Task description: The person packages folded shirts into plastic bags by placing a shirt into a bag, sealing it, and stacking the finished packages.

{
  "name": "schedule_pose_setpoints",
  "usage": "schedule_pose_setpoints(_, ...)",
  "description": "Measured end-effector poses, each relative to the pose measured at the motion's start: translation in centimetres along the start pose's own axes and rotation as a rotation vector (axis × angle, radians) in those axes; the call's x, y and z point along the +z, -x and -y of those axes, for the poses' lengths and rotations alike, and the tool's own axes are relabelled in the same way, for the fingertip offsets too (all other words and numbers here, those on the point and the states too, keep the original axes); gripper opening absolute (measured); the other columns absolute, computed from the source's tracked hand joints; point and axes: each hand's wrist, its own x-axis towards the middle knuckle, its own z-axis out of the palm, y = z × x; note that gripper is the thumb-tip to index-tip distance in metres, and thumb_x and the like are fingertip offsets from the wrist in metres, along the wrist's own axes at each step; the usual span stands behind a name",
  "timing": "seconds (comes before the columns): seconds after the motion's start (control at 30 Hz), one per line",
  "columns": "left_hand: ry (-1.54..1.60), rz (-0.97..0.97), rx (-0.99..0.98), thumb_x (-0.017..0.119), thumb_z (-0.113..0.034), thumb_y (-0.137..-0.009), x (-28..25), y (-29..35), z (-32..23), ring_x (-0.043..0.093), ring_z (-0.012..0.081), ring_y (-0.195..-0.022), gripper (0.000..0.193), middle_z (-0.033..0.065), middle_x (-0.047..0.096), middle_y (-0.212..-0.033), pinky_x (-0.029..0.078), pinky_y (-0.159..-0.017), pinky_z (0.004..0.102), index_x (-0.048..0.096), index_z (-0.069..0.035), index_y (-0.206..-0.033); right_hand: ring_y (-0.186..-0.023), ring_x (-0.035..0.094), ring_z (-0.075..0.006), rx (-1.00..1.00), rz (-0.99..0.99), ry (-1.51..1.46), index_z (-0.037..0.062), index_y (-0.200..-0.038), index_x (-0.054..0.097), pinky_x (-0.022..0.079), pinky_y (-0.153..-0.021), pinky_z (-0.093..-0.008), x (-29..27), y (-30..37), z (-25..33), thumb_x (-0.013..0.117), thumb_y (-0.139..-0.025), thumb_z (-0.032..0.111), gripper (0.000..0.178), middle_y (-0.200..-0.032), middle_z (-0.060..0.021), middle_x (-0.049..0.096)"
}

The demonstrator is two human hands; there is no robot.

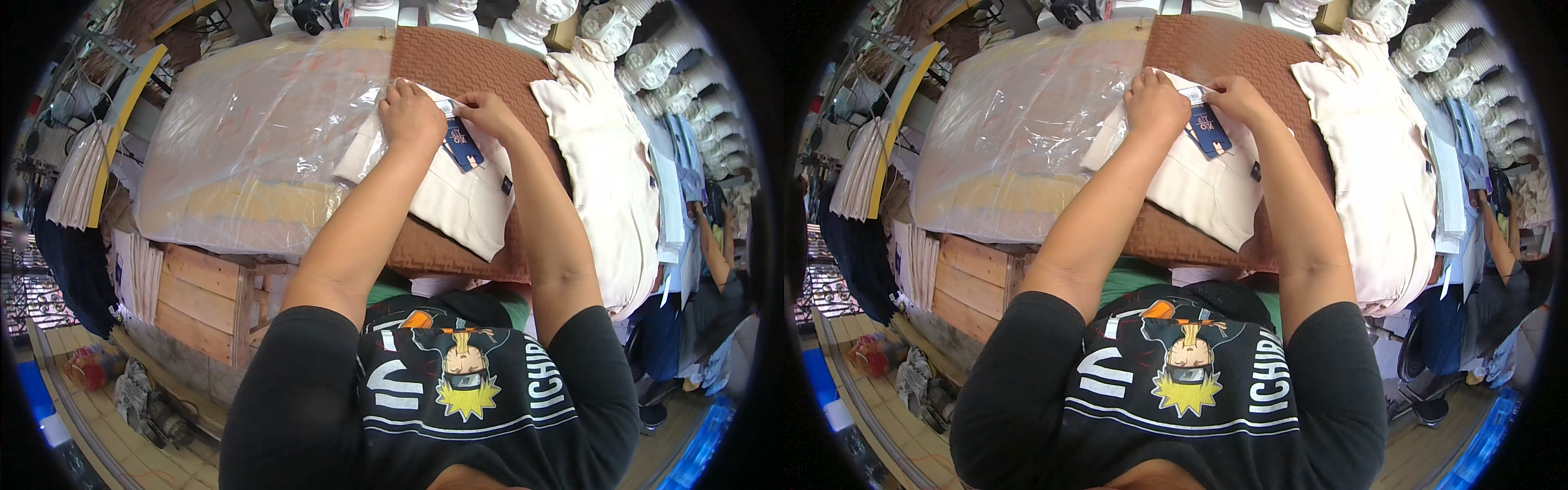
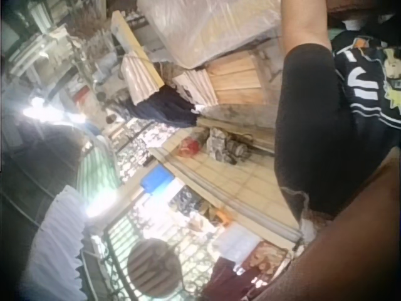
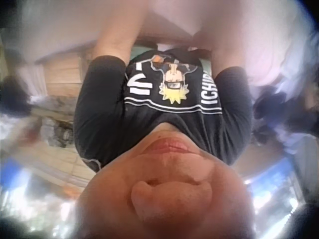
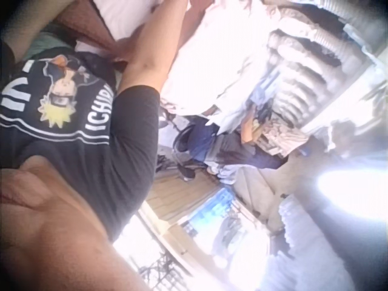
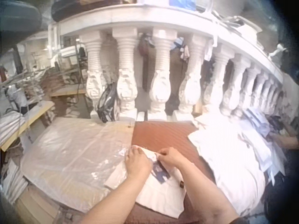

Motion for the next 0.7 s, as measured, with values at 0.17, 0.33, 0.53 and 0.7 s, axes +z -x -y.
schedule_pose_setpoints(0.17,0.044,0.004,0.012,0.047,-0.022,-0.086,-0.6,-0.3,-0.1,0.043,0.0276,-0.12,0.039,0.0108,0.052,-0.128,0.035,-0.096,0.0424,0.059,0.0,-0.115,-0.084,0.059,-0.012,-0.017,0.076,-0.173,0.0013,-0.106,0.062,0.047,-0.076,-0.0259,0.3,-0.1,-0.5,0.063,-0.083,0.013,0.026,-0.094,-0.0064,0.066)
schedule_pose_setpoints(0.33,0.08,-0.177,0.064,0.047,-0.021,-0.088,0.2,-0.7,0.9,0.047,0.0291,-0.117,0.031,0.0103,0.059,-0.12,0.036,-0.095,0.043,0.066,-0.005,-0.107,-0.086,0.058,-0.0084,-0.085,0.114,-0.259,-0.0024,-0.11,0.058,0.047,-0.078,-0.023,0.5,0.3,-0.3,0.061,-0.088,0.012,0.027,-0.098,-0.0055,0.065)
schedule_pose_setpoints(0.53,0.312,-0.24,0.173,0.048,-0.024,-0.09,0.1,-0.5,1.1,0.048,0.0311,-0.12,0.034,0.0138,0.057,-0.123,0.033,-0.101,0.0445,0.061,-0.005,-0.114,-0.089,0.057,-0.0094,-0.168,0.118,-0.232,-0.002,-0.111,0.058,0.046,-0.081,-0.0233,0.3,0.7,1.1,0.061,-0.088,0.012,0.027,-0.101,-0.005,0.064)
schedule_pose_setpoints(0.7,0.336,-0.215,0.205,0.05,-0.023,-0.089,0.6,-0.5,0.6,0.05,0.0313,-0.118,0.033,0.0116,0.059,-0.12,0.035,-0.099,0.0452,0.062,-0.007,-0.115,-0.086,0.062,-0.0171,-0.155,0.096,-0.214,0.0016,-0.106,0.064,0.047,-0.079,-0.0294,0.5,0.3,1.1,0.065,-0.082,0.014,0.027,-0.095,-0.01,0.068)
